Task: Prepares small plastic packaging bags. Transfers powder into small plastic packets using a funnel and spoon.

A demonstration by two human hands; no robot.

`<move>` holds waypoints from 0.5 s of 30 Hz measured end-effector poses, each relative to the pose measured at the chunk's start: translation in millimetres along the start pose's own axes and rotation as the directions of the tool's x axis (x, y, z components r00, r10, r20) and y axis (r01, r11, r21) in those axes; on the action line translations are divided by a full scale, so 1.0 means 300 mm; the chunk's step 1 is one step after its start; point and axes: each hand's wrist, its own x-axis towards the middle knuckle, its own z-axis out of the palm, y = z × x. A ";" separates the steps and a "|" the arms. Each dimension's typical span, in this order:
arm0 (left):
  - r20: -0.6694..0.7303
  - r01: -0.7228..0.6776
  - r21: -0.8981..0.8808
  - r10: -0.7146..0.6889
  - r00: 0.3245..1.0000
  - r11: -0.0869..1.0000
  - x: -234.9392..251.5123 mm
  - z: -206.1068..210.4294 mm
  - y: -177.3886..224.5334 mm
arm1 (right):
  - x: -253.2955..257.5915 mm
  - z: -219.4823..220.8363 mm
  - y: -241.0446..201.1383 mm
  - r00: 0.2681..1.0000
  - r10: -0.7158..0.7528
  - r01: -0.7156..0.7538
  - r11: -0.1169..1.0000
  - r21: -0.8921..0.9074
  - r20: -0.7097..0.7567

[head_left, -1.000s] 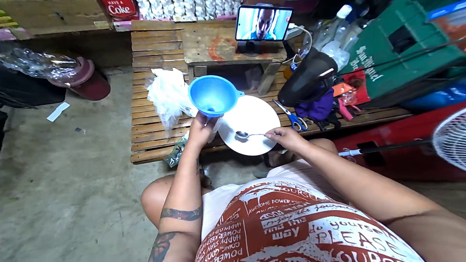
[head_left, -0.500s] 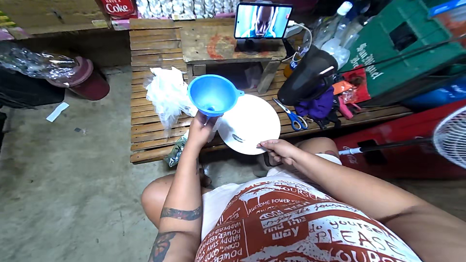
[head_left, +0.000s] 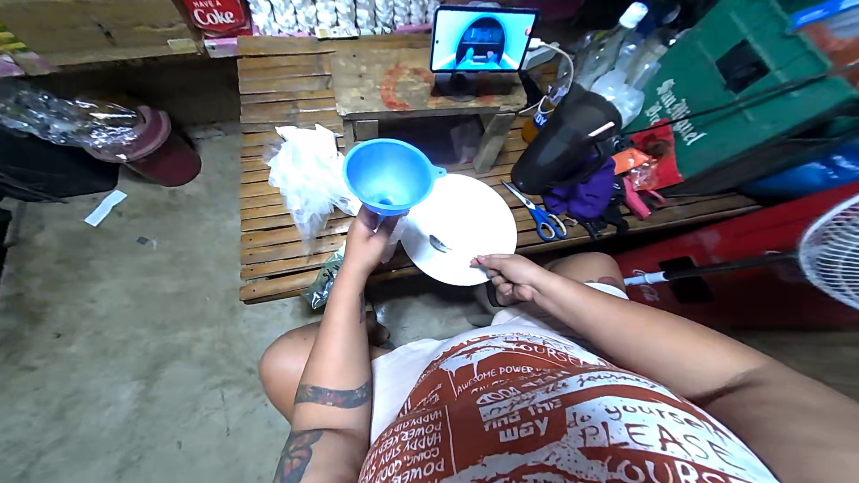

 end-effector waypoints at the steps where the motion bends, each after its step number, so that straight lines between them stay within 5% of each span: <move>1: -0.002 -0.002 0.006 0.002 1.000 1.000 0.001 -0.001 0.003 | -0.014 -0.007 -0.002 1.000 0.000 0.000 1.000 -0.016 0.000; 9: 0.018 -0.001 0.004 0.001 1.000 1.000 0.004 0.007 -0.003 | -0.042 -0.035 0.023 0.998 0.022 -0.014 0.990 -0.142 0.054; 12: 0.019 0.001 0.006 -0.001 1.000 1.000 -0.001 0.007 -0.002 | -0.036 -0.067 0.001 0.984 -0.167 0.134 0.922 -0.363 -0.059; 15: 0.014 -0.002 0.019 0.001 1.000 1.000 0.000 0.008 0.004 | -0.051 -0.118 -0.063 0.919 -0.393 0.310 0.693 -0.651 0.018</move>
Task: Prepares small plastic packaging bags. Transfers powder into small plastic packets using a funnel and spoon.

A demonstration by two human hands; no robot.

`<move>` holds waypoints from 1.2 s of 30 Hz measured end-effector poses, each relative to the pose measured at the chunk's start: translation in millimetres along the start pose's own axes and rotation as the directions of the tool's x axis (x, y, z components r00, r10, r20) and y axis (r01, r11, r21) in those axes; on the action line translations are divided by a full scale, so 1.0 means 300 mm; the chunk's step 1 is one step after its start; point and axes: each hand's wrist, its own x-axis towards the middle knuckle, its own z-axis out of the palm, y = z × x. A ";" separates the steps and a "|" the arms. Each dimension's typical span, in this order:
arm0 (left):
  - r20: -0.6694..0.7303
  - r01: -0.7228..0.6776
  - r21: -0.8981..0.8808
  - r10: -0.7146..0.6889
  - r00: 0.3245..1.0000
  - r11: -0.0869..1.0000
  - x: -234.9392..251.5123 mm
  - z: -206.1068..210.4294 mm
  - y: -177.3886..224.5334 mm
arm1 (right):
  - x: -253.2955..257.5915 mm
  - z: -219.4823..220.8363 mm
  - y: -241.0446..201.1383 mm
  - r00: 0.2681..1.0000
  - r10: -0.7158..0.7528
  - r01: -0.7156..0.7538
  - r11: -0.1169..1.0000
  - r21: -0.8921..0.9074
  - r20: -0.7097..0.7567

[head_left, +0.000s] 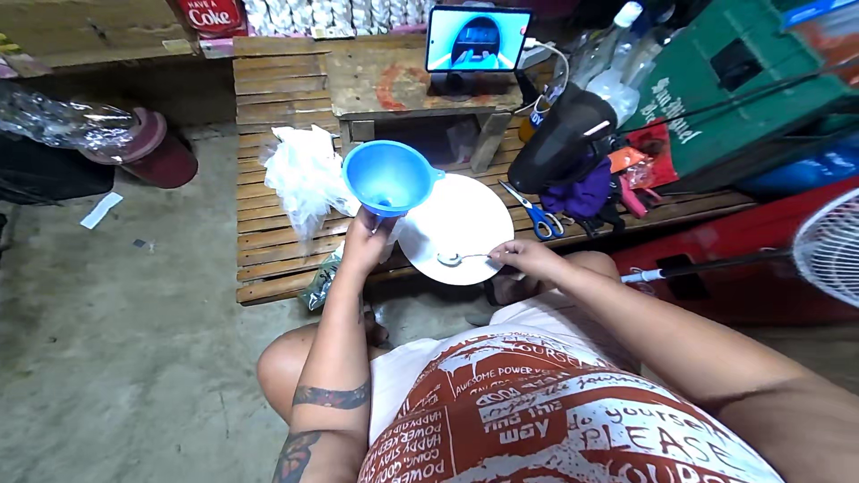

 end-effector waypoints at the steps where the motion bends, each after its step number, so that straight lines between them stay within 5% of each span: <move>1: 0.005 -0.007 0.001 0.007 1.000 1.000 0.000 0.000 0.000 | 0.004 -0.028 -0.009 0.996 -0.084 0.080 0.987 -0.136 -0.026; 4: 0.011 -0.015 0.012 0.015 1.000 1.000 0.002 0.003 0.003 | -0.004 -0.102 -0.069 0.970 -0.237 0.178 0.840 -0.512 -0.051; 9: 0.005 -0.008 0.035 0.007 1.000 0.999 0.001 0.004 0.010 | -0.026 -0.111 -0.149 0.969 -0.233 0.112 0.702 -0.704 -0.078; 14: -0.003 0.023 0.042 -0.023 1.000 0.999 0.001 0.001 0.012 | 0.014 -0.031 -0.105 0.972 -0.228 0.166 0.831 -0.531 -0.053; 17: 0.002 0.040 0.032 -0.040 0.999 0.999 0.003 0.006 0.011 | 0.070 0.082 -0.018 0.987 -0.138 0.126 0.984 -0.129 -0.086; 21: 0.002 0.033 0.014 -0.034 0.999 0.999 0.001 -0.001 0.005 | 0.075 0.167 0.008 0.998 0.069 -0.067 0.947 0.313 0.004; 27: -0.033 0.021 -0.001 -0.021 0.999 1.000 0.008 -0.015 0.003 | 0.059 0.097 0.000 0.999 -0.006 0.022 0.932 0.362 -0.046; 36: 0.003 0.019 0.132 -0.019 1.000 0.991 -0.006 -0.021 0.021 | 0.001 -0.127 -0.157 0.948 -0.199 0.237 0.962 0.135 -0.247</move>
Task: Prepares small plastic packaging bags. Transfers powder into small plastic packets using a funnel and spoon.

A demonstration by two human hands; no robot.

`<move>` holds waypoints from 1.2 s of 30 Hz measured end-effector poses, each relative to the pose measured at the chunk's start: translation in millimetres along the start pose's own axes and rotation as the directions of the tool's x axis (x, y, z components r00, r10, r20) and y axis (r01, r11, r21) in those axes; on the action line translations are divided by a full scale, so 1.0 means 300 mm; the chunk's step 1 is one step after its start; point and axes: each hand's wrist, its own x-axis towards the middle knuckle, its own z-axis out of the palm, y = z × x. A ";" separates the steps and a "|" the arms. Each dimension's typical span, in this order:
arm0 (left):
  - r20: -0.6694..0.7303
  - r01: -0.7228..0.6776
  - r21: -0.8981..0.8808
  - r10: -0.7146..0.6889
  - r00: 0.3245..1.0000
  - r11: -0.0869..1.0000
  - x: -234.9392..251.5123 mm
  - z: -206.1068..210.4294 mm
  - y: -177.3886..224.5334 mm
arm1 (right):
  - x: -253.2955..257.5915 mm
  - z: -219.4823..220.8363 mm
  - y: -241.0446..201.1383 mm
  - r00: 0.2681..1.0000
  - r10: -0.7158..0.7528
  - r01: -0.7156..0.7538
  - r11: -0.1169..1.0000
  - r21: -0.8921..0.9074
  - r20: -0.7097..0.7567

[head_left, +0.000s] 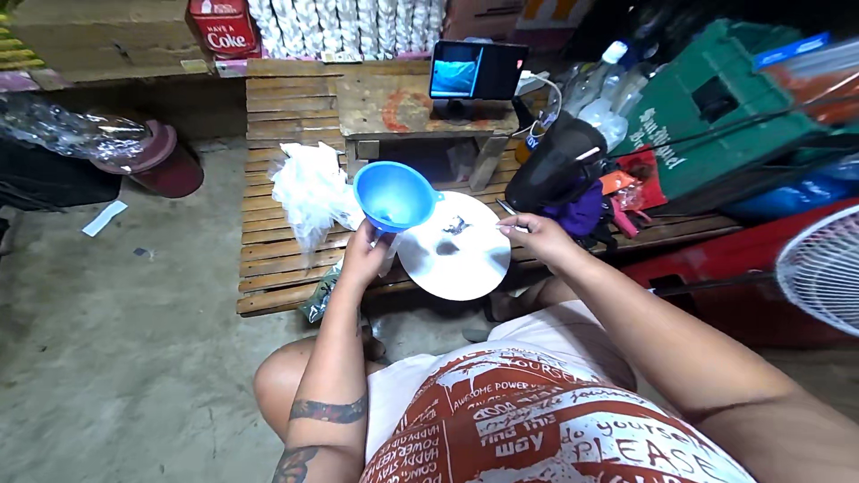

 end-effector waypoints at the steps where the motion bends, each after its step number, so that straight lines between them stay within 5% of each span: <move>1: 0.014 0.008 0.037 -0.009 1.000 0.999 -0.014 -0.005 0.014 | -0.002 -0.022 -0.030 0.999 -0.035 0.034 0.999 -0.016 -0.026; 11: 0.096 0.028 0.084 -0.036 0.995 0.996 0.000 0.012 0.012 | -0.043 -0.089 -0.257 0.918 -0.344 0.348 0.937 -0.015 -0.195; 16: 0.097 0.021 0.032 -0.024 0.995 0.999 0.002 0.021 0.009 | -0.051 0.013 -0.267 0.688 -0.702 0.632 0.705 -0.321 -0.184; 20: 0.067 0.037 -0.017 -0.036 0.997 0.999 -0.008 0.018 0.016 | -0.040 0.075 -0.258 0.564 -0.794 0.720 0.607 -0.335 -0.226; 36: 0.070 0.128 -0.080 -0.123 0.990 0.989 -0.040 0.023 0.021 | -0.006 0.186 -0.207 0.622 -0.730 0.756 0.654 -0.029 -0.284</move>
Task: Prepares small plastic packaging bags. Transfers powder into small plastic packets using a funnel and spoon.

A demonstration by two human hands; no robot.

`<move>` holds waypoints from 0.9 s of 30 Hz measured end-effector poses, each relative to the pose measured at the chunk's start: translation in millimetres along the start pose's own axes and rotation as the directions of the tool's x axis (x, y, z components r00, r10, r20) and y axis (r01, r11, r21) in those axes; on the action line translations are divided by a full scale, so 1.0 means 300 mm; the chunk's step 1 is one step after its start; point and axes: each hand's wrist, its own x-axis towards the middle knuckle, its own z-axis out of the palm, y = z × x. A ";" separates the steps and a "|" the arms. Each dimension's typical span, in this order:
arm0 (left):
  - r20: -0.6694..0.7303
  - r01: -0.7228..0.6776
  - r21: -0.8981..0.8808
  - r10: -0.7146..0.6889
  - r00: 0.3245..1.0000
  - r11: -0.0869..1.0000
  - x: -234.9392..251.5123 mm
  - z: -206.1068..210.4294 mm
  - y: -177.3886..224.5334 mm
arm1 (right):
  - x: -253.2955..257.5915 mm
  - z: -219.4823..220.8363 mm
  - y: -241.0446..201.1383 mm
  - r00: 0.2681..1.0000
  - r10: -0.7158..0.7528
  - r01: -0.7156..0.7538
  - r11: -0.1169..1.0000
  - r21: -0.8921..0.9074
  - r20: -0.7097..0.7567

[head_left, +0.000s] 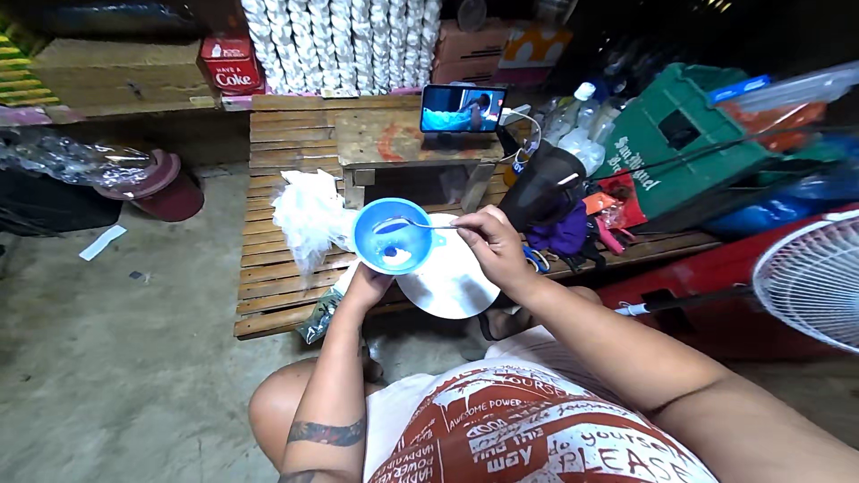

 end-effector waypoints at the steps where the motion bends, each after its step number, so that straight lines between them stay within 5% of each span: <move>1: 0.002 0.011 -0.019 -0.011 1.000 1.000 -0.001 0.000 -0.001 | -0.004 0.001 0.001 1.000 0.004 -0.003 1.000 0.009 -0.010; 8: 0.008 0.006 0.033 -0.006 1.000 0.999 0.001 -0.004 0.006 | -0.017 0.000 -0.015 0.997 0.073 -0.072 0.997 -0.016 0.034; 11: -0.012 0.001 -0.005 -0.001 1.000 1.000 -0.001 -0.003 0.006 | -0.030 -0.016 -0.056 0.976 0.218 -0.220 0.970 0.108 0.023; 14: -0.027 -0.032 0.000 0.032 0.999 0.999 -0.003 -0.006 0.006 | -0.053 -0.043 -0.062 0.894 0.446 -0.439 0.851 0.288 0.046; 18: -0.088 -0.070 -0.051 0.065 0.994 0.996 -0.015 -0.007 0.007 | -0.103 -0.091 0.011 0.833 0.554 -0.506 0.754 0.418 0.008; 27: -0.038 -0.046 0.072 0.049 0.998 0.996 0.016 -0.004 0.015 | -0.304 -0.184 0.180 0.518 0.854 -0.835 0.517 0.189 -0.050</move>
